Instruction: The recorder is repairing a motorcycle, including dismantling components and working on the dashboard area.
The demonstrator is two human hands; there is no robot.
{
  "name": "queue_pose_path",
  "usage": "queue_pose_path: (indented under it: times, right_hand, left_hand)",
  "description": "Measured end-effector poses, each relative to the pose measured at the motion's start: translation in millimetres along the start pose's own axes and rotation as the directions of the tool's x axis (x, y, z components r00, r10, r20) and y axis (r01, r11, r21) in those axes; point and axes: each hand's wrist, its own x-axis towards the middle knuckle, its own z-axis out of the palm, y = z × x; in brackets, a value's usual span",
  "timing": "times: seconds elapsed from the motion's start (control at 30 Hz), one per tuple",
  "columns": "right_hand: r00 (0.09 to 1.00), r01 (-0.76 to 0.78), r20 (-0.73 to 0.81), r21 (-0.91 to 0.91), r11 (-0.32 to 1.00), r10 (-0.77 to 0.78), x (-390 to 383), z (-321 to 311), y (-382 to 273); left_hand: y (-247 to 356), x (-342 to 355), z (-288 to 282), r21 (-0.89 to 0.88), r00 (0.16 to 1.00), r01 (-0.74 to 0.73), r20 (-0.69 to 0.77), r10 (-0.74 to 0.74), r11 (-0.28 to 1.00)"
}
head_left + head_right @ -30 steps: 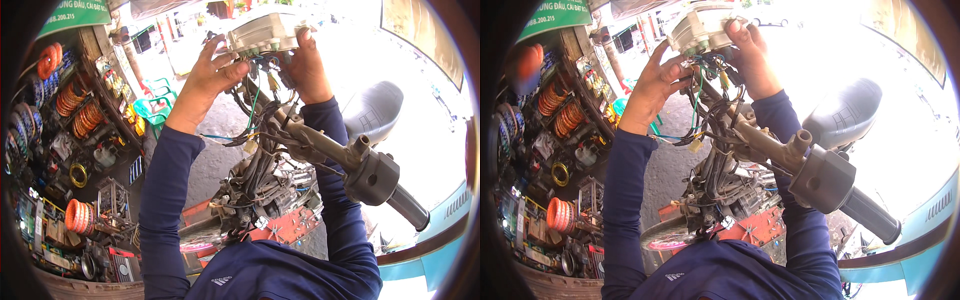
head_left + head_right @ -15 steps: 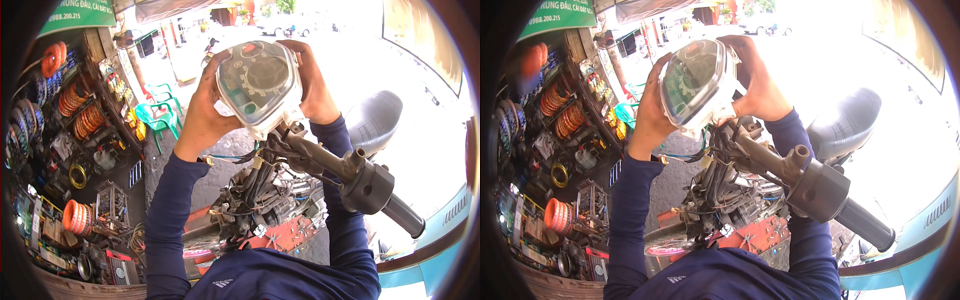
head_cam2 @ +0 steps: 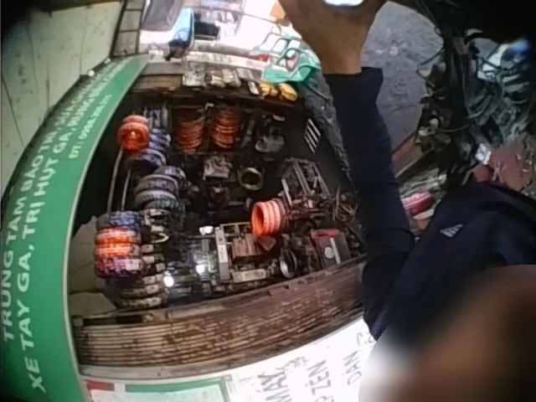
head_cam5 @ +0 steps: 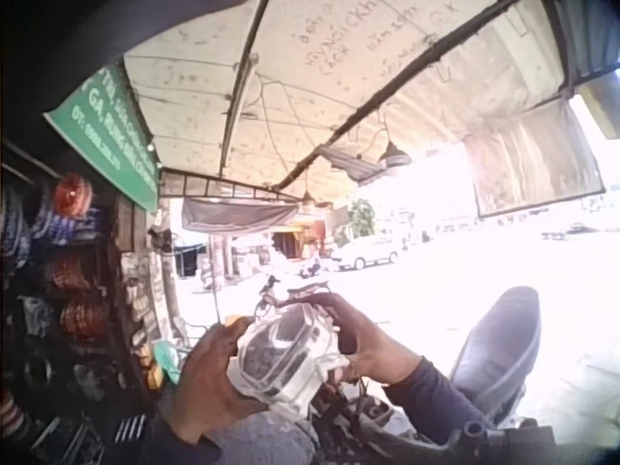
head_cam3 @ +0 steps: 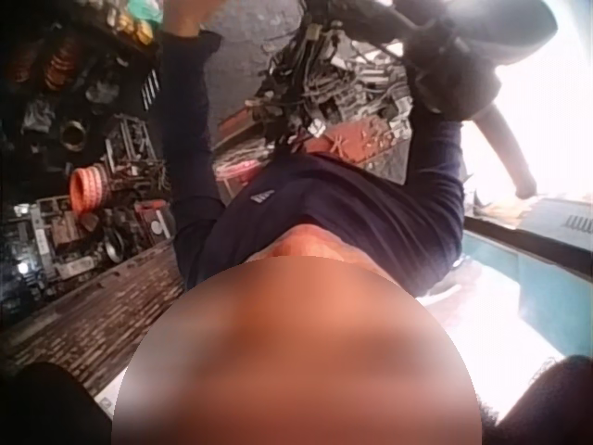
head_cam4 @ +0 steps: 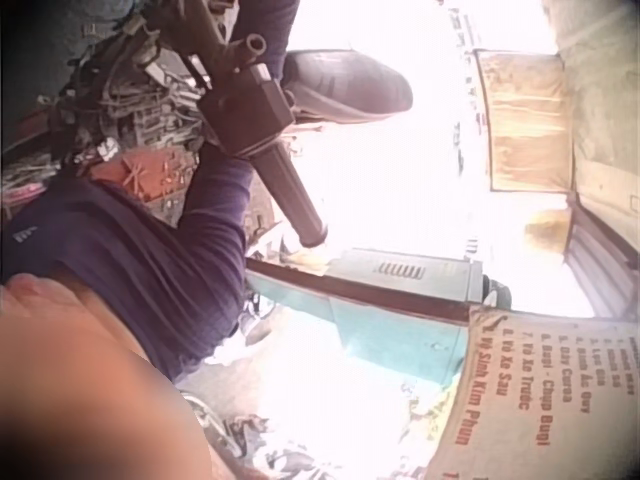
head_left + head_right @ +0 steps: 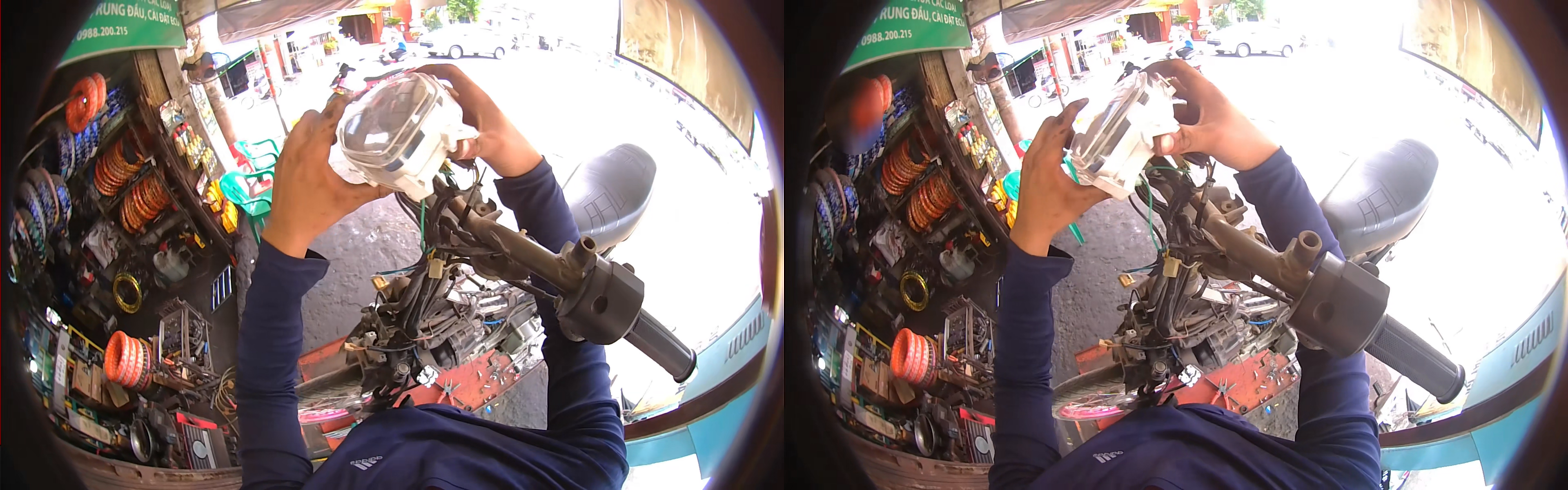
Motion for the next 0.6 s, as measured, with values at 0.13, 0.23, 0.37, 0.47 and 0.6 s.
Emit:
queue_pose_path:
  times: [0.13, 0.23, 0.37, 0.47, 0.6]
  right_hand:
    - [0.999, -0.016, 0.029, 0.042, 0.999, 0.015, 0.8, -0.2, -3.0]
    - [0.993, -0.108, 0.038, -0.102, 0.989, 0.112, -1.1, 0.0, -7.8]
    - [0.991, -0.112, 0.056, -0.116, 0.987, 0.119, -1.9, 0.2, -12.2]
    - [0.989, -0.144, 0.029, -0.089, 0.986, 0.147, -4.4, 1.3, -18.1]
    - [0.975, -0.207, -0.123, -0.227, 0.952, 0.183, -21.4, 0.5, -37.4]
  left_hand:
    - [-5.5, 17.3, -1.4, -0.088, 0.976, -0.214, 0.017, 0.216, 0.973]
    - [-14.3, 28.3, 0.5, -0.303, 0.875, -0.446, 0.049, 0.481, 0.842]
    - [-22.0, 33.7, 9.5, -0.475, 0.821, -0.472, 0.068, 0.566, 0.742]
    - [-25.0, 33.0, 13.8, -0.395, 0.854, -0.397, 0.172, 0.491, 0.828]
    - [-26.9, 31.4, 15.4, -0.553, 0.897, -0.299, 0.114, 0.426, 0.778]
